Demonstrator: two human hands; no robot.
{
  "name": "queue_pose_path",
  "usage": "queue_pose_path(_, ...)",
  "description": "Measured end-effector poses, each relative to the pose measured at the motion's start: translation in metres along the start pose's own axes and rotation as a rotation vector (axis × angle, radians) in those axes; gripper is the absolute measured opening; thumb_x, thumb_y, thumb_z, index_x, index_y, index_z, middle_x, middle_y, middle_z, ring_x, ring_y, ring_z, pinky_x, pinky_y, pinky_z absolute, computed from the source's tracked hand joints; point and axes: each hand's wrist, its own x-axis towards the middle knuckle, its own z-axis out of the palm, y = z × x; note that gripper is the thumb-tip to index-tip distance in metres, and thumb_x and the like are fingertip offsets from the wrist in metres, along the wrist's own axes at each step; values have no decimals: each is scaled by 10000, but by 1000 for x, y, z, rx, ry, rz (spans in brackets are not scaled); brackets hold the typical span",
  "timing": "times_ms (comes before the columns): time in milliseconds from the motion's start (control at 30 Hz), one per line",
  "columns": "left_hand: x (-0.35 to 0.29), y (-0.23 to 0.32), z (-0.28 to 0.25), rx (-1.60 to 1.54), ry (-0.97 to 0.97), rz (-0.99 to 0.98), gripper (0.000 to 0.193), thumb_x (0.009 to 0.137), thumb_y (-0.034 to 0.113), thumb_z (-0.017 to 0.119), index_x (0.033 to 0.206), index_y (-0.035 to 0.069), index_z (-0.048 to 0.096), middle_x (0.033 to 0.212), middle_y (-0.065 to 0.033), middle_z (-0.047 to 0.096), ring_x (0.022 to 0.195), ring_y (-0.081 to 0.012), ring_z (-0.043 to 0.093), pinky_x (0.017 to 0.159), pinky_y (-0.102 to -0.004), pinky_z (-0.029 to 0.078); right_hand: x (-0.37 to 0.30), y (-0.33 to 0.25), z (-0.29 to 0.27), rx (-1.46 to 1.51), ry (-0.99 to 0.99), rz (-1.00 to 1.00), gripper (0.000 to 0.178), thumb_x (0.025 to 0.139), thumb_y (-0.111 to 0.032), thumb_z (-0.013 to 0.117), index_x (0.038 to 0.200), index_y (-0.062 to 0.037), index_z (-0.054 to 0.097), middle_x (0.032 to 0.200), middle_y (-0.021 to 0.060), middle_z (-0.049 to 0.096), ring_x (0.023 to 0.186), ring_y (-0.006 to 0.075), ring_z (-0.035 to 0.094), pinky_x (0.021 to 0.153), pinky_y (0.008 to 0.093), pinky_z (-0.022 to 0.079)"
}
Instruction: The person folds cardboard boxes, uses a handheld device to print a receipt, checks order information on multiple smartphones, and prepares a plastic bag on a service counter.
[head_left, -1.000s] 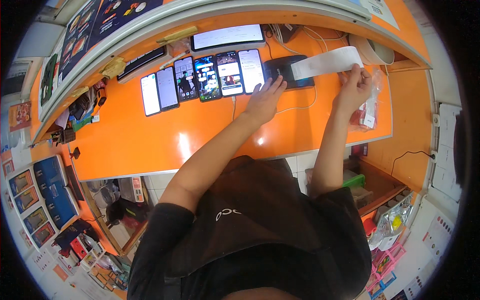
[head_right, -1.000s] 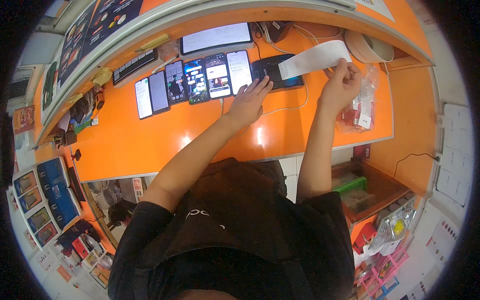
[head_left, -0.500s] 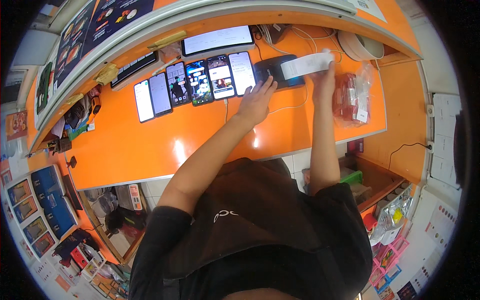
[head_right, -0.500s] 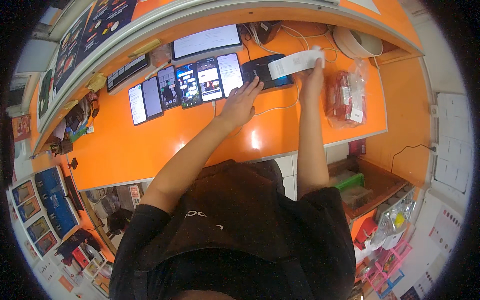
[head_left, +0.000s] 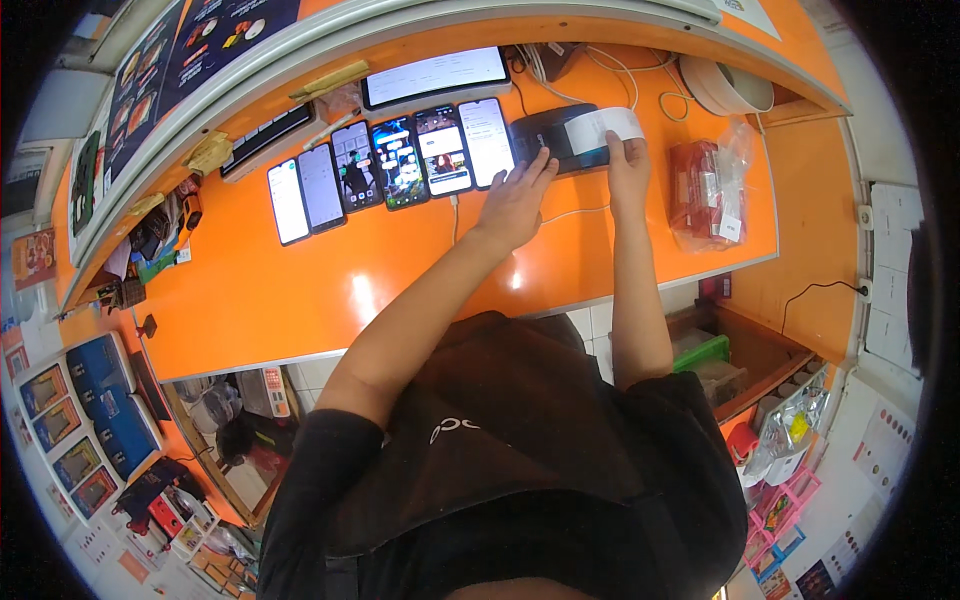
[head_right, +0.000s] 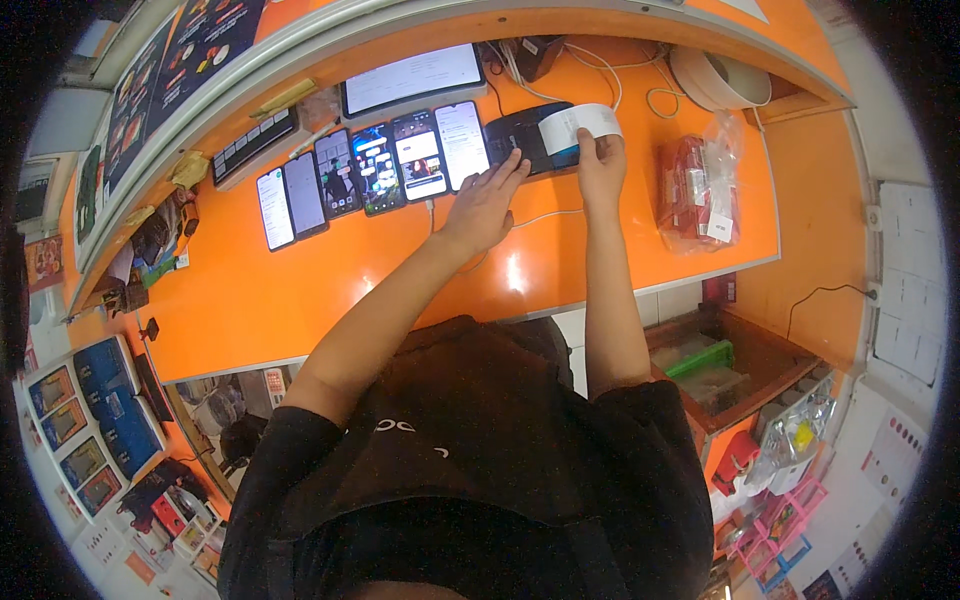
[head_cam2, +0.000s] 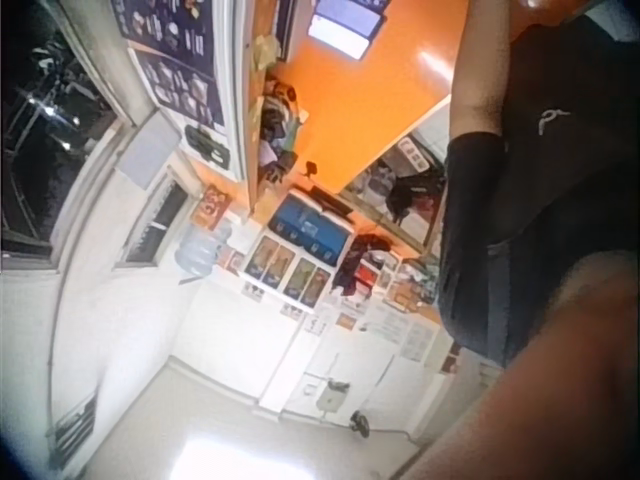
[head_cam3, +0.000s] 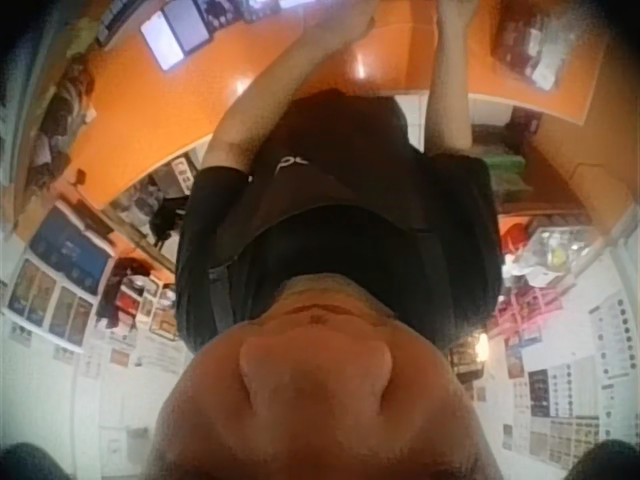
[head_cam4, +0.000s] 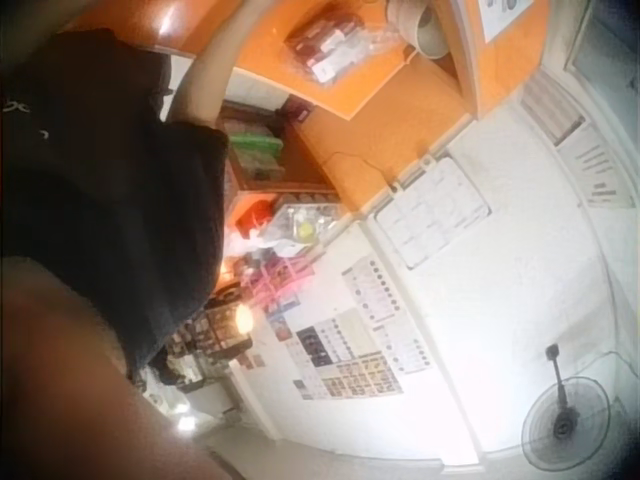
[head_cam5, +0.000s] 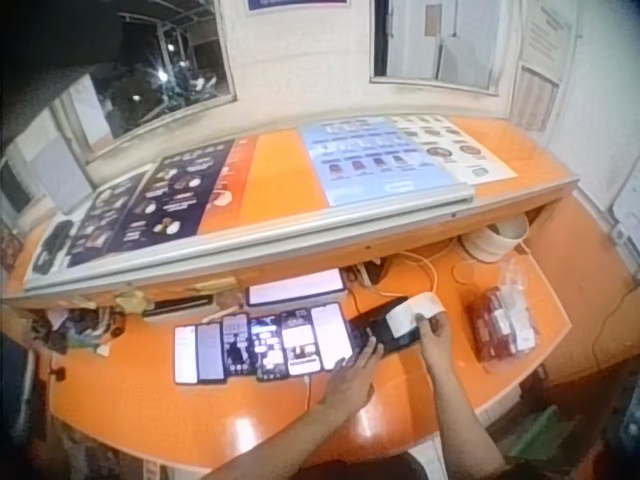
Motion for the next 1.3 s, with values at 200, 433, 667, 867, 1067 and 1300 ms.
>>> queue_pose_path(200,-1,-1,1,10,1,7,856,765,64,681,1541,71,320,1638,-144,245,1377,-348,441,1086,-483,386,-1,3,1,-5,8,-12,217,972,-101,635,1122,45,576,1082,107,661,1001,162,626,872,296,476)
queue_pose_path(433,0,1,-2,-21,-4,-6,851,770,56,677,1542,74,319,1637,-144,248,1378,-372,440,1090,-494,386,3,9,-1,-49,15,-45,146,954,-100,661,927,0,558,920,54,616,844,117,589,753,268,465)
queue_pose_path(667,2,1,-4,-48,4,-9,849,764,47,666,1540,76,323,1633,-142,258,1380,-371,437,1092,-502,382,3,2,1,-40,0,-55,138,954,-92,654,995,18,582,956,66,636,865,122,600,766,268,471)
queue_pose_path(867,4,1,-5,-41,-14,-23,848,764,45,660,1542,75,323,1633,-138,260,1392,-363,428,1098,-497,379,4,1,3,-42,-3,-68,163,959,-93,646,1044,30,581,978,72,651,880,123,606,772,270,478)
queue_pose_path(1067,6,0,-4,-38,-8,-22,849,769,50,662,1545,80,318,1637,-136,252,1394,-363,425,1108,-498,375,7,1,3,-64,-15,-30,143,960,-97,650,996,15,569,931,53,625,853,112,583,747,263,461)
queue_pose_path(1300,9,1,-6,-22,-28,-36,849,782,55,663,1552,92,306,1644,-121,238,1405,-366,412,1122,-499,363,13,8,0,-64,-9,-60,147,950,-94,665,952,7,558,889,40,598,816,106,559,725,258,449)
